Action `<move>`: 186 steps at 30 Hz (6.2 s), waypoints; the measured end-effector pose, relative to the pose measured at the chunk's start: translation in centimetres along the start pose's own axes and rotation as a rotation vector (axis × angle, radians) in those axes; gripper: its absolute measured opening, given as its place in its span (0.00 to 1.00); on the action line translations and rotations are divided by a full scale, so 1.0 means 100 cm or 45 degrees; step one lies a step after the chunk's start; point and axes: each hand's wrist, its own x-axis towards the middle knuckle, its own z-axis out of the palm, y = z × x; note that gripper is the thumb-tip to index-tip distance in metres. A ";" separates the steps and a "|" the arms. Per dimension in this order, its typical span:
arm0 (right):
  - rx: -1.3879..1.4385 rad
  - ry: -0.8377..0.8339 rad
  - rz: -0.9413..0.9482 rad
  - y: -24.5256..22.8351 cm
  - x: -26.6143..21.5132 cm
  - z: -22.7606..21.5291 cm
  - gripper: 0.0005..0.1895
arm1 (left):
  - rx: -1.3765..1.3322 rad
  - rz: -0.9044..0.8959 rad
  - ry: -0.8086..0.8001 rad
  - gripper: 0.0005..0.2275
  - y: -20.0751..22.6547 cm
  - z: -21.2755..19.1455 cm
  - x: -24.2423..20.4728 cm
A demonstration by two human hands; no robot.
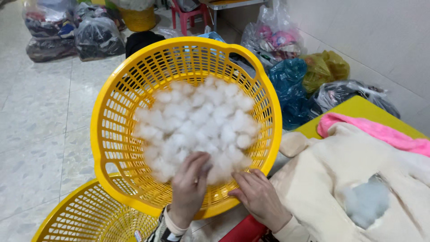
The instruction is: The person repeatedly takes clumps of white cotton-like stuffing from a yellow basket, compresses them into balls, and inserts them into an opening in a plush toy shell on a yellow table. The person continues this process throughout the clip.
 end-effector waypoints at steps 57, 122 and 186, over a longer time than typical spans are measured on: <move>0.003 0.771 0.941 0.099 -0.205 -0.087 0.73 | -0.557 0.577 -0.823 0.11 0.140 0.227 0.003; -0.505 0.487 0.610 0.041 -0.112 -0.141 0.27 | -1.105 -0.622 0.004 0.15 -0.015 -0.039 0.104; 0.596 -0.185 0.306 -0.029 0.066 0.056 0.17 | 0.564 0.403 -0.051 0.12 -0.051 -0.070 0.154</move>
